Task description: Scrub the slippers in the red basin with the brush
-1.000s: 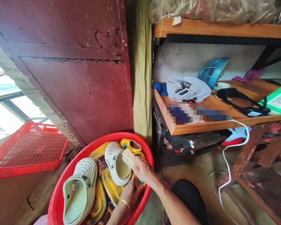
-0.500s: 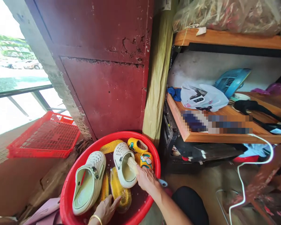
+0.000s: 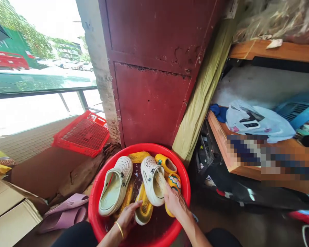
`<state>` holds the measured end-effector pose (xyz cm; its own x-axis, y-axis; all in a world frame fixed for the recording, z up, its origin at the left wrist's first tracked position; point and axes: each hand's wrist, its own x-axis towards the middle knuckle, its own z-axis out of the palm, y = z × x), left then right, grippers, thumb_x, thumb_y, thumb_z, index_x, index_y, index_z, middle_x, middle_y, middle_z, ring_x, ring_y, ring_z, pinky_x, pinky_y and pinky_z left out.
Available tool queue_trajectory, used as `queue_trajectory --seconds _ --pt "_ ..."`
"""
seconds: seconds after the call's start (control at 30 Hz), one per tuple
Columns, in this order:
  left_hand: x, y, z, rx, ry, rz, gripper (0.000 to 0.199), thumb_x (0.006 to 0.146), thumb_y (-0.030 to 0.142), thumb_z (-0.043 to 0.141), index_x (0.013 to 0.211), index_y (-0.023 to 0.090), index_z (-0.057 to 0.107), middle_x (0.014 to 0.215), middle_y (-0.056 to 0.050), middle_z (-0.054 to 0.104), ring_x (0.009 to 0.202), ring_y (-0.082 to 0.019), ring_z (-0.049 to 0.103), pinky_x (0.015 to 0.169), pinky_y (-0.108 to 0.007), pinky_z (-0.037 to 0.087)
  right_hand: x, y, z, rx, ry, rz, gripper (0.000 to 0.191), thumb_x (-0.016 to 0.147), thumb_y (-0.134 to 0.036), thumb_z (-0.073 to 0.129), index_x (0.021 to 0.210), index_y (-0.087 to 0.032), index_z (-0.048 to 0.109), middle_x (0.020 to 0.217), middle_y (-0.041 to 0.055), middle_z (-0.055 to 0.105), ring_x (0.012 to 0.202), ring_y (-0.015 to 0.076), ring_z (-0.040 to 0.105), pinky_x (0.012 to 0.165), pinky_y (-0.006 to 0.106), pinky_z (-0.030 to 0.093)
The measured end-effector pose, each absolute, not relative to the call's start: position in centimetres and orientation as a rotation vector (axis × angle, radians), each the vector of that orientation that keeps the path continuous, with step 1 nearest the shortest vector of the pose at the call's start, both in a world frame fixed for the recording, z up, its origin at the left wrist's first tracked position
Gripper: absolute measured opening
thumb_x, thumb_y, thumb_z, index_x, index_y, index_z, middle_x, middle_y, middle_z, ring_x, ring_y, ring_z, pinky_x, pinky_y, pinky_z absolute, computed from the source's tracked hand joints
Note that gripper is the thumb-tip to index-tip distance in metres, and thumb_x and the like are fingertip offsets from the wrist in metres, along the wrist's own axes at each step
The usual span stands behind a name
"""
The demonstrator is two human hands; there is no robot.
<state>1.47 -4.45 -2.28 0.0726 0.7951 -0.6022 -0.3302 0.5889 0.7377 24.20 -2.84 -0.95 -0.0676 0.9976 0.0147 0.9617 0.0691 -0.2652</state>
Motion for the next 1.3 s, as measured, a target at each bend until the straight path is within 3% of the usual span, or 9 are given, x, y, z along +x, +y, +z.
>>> queue_trajectory --seconds 0.23,0.43,0.6,0.8,0.97,1.13,1.3 --pt "1.2 -4.6 -0.8 0.53 1.126 1.117 0.037 0.058 0.041 0.084 0.083 0.018 0.07 0.072 0.0 0.071 0.066 -0.018 0.065 0.063 -0.028 0.051 26.0 -1.6 -2.4 -2.001 -2.051 0.256 0.055 0.096 -0.024 0.04 0.149 -0.013 0.049 0.123 0.0158 0.072 0.112 0.025 0.069 0.096 0.034 0.052" --pt "1.3 -4.8 -1.1 0.637 1.159 1.15 0.032 0.057 0.035 0.08 0.077 0.022 0.058 0.063 0.006 0.063 0.057 -0.014 0.057 0.056 -0.025 0.045 24.8 -0.2 -4.0 -1.758 -1.942 0.122 0.05 0.094 -0.021 0.041 0.139 -0.013 0.061 0.125 0.0168 0.071 0.114 0.0273 0.068 0.098 0.04 0.053" --pt "1.1 -5.5 -0.8 0.668 1.185 1.17 0.032 0.058 0.037 0.077 0.082 0.023 0.06 0.069 0.004 0.067 0.065 -0.019 0.063 0.061 -0.029 0.049 23.2 1.0 -2.3 -1.707 -1.797 0.114 0.042 0.097 -0.03 0.043 0.129 -0.015 0.067 0.12 0.0153 0.074 0.112 0.0277 0.069 0.096 0.039 0.054" --pt "0.1 -4.9 -0.2 0.486 1.189 1.174 0.036 0.061 0.037 0.073 0.093 0.024 0.064 0.076 0.0 0.073 0.074 -0.026 0.071 0.069 -0.035 0.054 21.4 2.4 1.5 -1.527 -1.861 0.015 0.042 0.102 -0.033 0.041 0.135 -0.02 0.063 0.126 0.0117 0.071 0.114 0.0238 0.067 0.097 0.035 0.054" --pt "0.2 -4.8 -0.2 0.424 1.067 1.129 0.031 0.064 0.033 0.072 0.091 0.022 0.065 0.074 -0.001 0.071 0.073 -0.025 0.071 0.069 -0.034 0.053 21.5 6.3 4.4 -1.506 -2.108 -0.071 0.041 0.099 -0.028 0.047 0.136 -0.022 0.063 0.119 0.0101 0.072 0.102 0.0228 0.07 0.087 0.031 0.056" --pt "1.3 -5.2 -0.1 0.417 1.033 1.048 0.021 0.061 0.028 0.072 0.077 0.022 0.06 0.064 0.003 0.064 0.062 -0.018 0.064 0.062 -0.028 0.049 22.7 7.8 4.4 -1.577 -2.237 -0.058 0.04 0.099 -0.029 0.048 0.135 -0.025 0.065 0.113 0.0102 0.073 0.092 0.0238 0.07 0.079 0.032 0.055" --pt "0.9 -5.6 0.4 0.445 0.962 0.935 0.026 0.058 0.022 0.071 0.082 0.02 0.063 0.068 0.002 0.067 0.059 -0.017 0.064 0.059 -0.026 0.048 25.1 6.1 3.3 -1.633 -2.051 0.015 0.044 0.103 -0.03 0.04 0.138 -0.017 0.062 0.122 0.0156 0.071 0.105 0.0263 0.07 0.087 0.034 0.053"
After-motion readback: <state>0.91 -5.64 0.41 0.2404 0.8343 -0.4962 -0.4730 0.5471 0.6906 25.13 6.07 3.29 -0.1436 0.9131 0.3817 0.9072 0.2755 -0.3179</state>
